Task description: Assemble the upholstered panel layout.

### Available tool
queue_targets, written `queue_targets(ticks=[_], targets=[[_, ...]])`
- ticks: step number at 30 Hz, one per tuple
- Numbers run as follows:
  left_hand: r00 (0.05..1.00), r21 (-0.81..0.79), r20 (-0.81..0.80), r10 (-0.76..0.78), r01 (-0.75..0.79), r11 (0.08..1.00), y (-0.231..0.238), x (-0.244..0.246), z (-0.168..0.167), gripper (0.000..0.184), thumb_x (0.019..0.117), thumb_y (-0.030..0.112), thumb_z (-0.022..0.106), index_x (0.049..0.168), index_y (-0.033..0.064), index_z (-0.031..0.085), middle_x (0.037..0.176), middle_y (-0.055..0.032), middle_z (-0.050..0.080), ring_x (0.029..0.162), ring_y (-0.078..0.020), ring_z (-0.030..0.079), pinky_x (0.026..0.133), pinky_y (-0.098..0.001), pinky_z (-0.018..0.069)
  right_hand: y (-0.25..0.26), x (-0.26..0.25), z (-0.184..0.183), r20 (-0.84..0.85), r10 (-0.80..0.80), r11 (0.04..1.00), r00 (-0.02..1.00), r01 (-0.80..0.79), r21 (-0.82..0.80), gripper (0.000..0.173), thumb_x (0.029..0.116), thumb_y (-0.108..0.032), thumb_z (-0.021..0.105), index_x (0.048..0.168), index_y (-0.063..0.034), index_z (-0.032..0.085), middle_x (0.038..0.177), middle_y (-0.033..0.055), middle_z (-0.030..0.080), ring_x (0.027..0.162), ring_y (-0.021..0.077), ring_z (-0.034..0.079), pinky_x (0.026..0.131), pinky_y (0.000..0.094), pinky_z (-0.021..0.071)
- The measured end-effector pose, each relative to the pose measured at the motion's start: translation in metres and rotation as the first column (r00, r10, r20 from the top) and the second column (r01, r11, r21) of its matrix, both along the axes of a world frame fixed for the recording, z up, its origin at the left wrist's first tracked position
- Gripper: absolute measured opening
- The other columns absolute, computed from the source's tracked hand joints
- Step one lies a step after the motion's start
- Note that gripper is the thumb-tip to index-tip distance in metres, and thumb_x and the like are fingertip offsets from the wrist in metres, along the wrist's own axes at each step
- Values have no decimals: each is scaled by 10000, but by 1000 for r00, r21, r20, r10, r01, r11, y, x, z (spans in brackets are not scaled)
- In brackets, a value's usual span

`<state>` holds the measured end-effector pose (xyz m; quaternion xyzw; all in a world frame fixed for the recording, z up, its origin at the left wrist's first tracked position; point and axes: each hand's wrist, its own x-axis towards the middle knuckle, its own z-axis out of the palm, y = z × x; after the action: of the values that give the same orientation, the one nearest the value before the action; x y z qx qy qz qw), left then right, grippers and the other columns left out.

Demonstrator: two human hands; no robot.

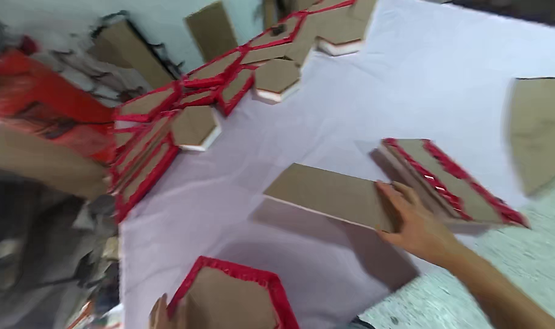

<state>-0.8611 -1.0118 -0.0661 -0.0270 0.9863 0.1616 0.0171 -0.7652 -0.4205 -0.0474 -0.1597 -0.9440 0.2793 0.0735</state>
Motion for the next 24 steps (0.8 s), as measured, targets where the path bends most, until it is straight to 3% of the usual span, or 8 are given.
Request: queue_targets(ticks=[4, 7, 9, 12, 16, 19, 21, 24], targets=[[959, 293, -150, -242, 277, 915, 50, -37, 91, 731, 953, 515, 618, 1455, -8, 523, 1493, -196, 529, 1376, -320, 524, 1111, -511, 463, -34, -44, 72, -164, 470, 883, 867, -459, 101, 1132, 544, -373, 873, 1574, -254, 418, 1562, 104, 423, 1264, 325, 592, 838, 562, 600], [769, 722, 37, -638, 421, 549, 77, -70, 145, 900, 876, 755, 579, 1484, 94, 510, 1415, -66, 612, 1247, -188, 627, 1037, -422, 550, -96, -96, 132, -238, 737, 676, 632, -693, 251, 924, 694, -329, 795, 1554, -292, 457, 1589, -19, 430, 1317, 187, 572, 919, 436, 608], [576, 867, 194, -794, 279, 414, 92, -80, 158, 870, 799, 587, 793, 1444, 69, 526, 1299, -46, 678, 1162, -142, 662, 1009, -379, 559, -142, -133, 153, -332, 764, 644, 553, -680, 350, 732, 836, -358, 733, 1523, -245, 507, 1513, -6, 542, 1304, 183, 592, 993, 421, 570], [775, 928, 269, -571, -50, 370, 77, -70, 141, 516, 804, 226, 830, 1225, 21, 612, 1039, -45, 750, 966, -136, 727, 900, -361, 610, -197, -165, 152, -515, 549, 823, 658, -534, 194, 817, 909, -480, 704, 1580, -129, 396, 1558, 114, 480, 1411, 271, 492, 1151, 497, 440], [914, 934, 357, 193, -355, -48, 54, -71, 93, 440, 1028, 377, 581, 1259, 4, 617, 1021, -176, 732, 919, -278, 730, 810, -481, 621, -242, -144, 61, -352, 325, 765, 878, -463, -447, 806, 953, -570, 616, 1609, -203, 324, 1463, 40, 573, 1212, 187, 655, 960, 413, 609], [854, 863, 435, 285, -306, -401, 55, -106, 56, 522, 1057, 530, 439, 1358, 117, 546, 1158, -139, 693, 1016, -287, 696, 856, -503, 589, -256, -116, -4, -95, 385, 693, 918, -355, -628, 790, 949, -628, 594, 1542, -128, 443, 1411, 80, 615, 1155, 209, 689, 927, 425, 621], [865, 846, 483, 133, -422, -327, 49, -117, 42, 556, 1089, 485, 392, 1350, 11, 520, 1130, -199, 711, 985, -319, 727, 879, -482, 606, -244, -109, -32, -27, 336, 769, 942, -290, -570, 748, 959, -662, 542, 1487, -132, 525, 1354, 62, 661, 1120, 189, 704, 929, 419, 617], [885, 889, 451, -111, -435, 146, 30, -109, 52, 307, 1097, 150, 445, 1260, -82, 562, 1067, -201, 735, 938, -293, 749, 884, -432, 619, -210, -106, -65, -94, 182, 862, 979, -205, -464, 571, 1024, -475, 537, 1389, -41, 597, 1151, 93, 728, 963, 166, 716, 848, 403, 608]])
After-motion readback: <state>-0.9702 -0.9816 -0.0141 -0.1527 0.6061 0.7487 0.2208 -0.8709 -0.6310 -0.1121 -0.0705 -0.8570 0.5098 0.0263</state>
